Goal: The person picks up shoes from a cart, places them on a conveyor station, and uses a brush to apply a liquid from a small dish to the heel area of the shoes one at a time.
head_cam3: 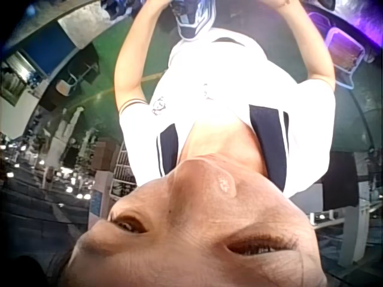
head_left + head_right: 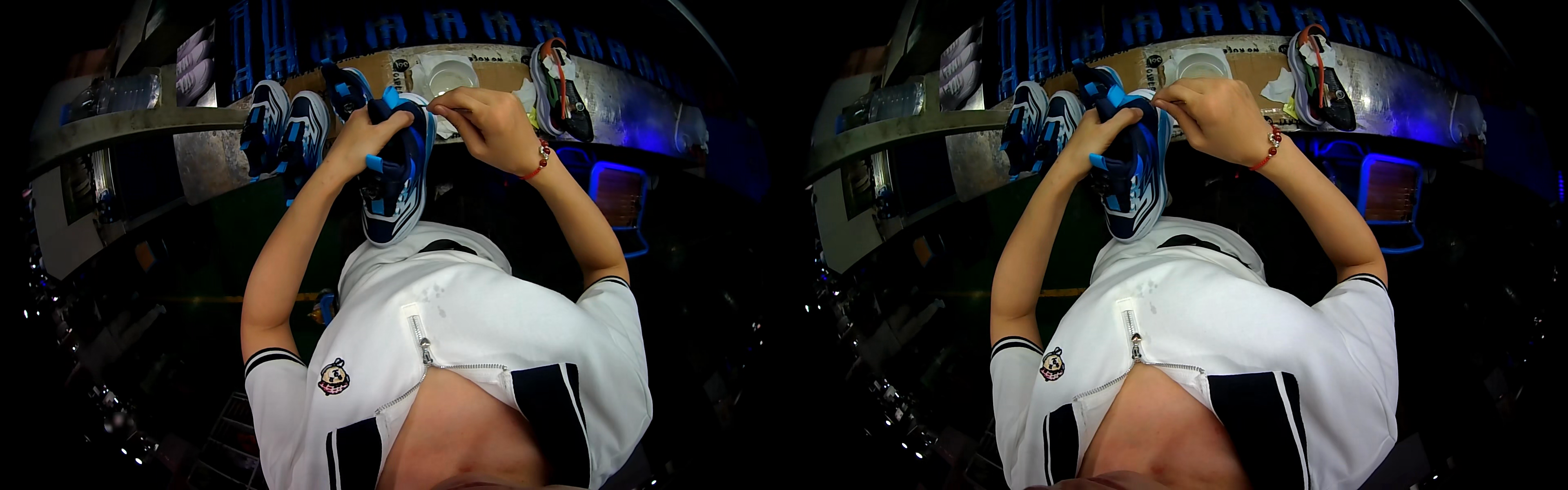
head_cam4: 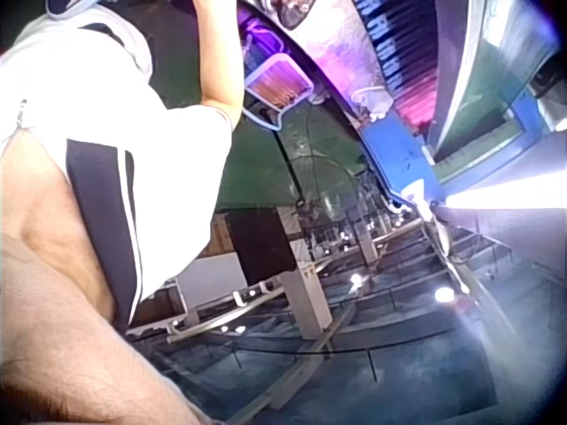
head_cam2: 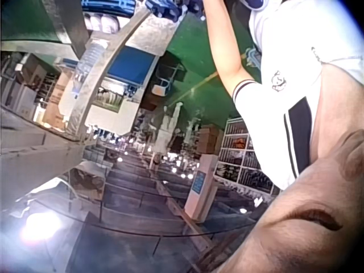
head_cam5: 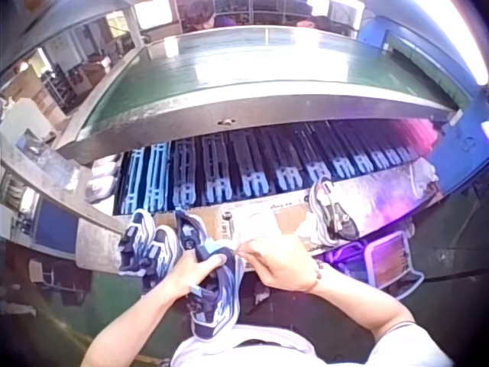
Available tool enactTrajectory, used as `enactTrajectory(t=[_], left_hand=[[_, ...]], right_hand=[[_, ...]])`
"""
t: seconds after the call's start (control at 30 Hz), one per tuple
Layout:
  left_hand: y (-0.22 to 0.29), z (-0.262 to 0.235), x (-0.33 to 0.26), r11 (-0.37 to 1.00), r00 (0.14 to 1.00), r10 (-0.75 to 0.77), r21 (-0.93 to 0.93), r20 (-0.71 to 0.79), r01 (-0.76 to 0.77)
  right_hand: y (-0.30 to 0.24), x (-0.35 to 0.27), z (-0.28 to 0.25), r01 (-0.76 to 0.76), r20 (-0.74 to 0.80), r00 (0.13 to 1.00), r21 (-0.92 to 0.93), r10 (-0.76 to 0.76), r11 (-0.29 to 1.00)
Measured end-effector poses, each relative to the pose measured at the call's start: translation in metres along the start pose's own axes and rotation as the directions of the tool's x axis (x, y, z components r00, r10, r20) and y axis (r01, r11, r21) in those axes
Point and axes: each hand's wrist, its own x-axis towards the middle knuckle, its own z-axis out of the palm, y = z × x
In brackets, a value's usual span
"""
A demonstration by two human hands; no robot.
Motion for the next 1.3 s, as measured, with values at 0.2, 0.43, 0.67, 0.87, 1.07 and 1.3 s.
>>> enactTrajectory(t=[0.2, 0.43, 0.67, 0.87, 1.07, 1.3], left_hand=[[-0.001, 0.000, 0.001, 1.000, 1.000, 0.011, 0.028, -0.008, -0.011], [-0.006, -0.001, 0.006, 0.999, 1.000, 0.012, 0.047, -0.012, -0.011], [-0.004, 0.001, 0.007, 0.999, 1.000, 0.007, 0.052, 0.007, -0.007], [-0.007, -0.003, 0.007, 1.000, 1.000, -0.015, -0.011, -0.001, 0.015], [-0.009, -0.003, 0.007, 0.998, 0.998, -0.056, -0.039, -0.005, 0.056], [-0.014, -0.006, 0.006, 0.996, 0.998, -0.065, -0.062, -0.021, 0.064]], right_hand=[[-0.010, -0.015, 0.007, 0.038, -0.126, 0.991, -0.016, -0.040, 0.999], [-0.017, -0.025, 0.006, -0.032, -0.088, 0.996, 0.015, 0.033, 0.999], [-0.013, -0.024, 0.010, -0.074, -0.163, 0.983, 0.038, 0.080, 0.997], [-0.011, -0.021, 0.015, -0.164, -0.231, 0.948, 0.237, 0.220, 0.958], [0.086, -0.023, 0.032, -0.515, -0.149, 0.837, 0.112, 0.527, 0.850], [0.140, -0.033, 0.085, -0.562, -0.023, 0.824, -0.164, 0.567, 0.810]])
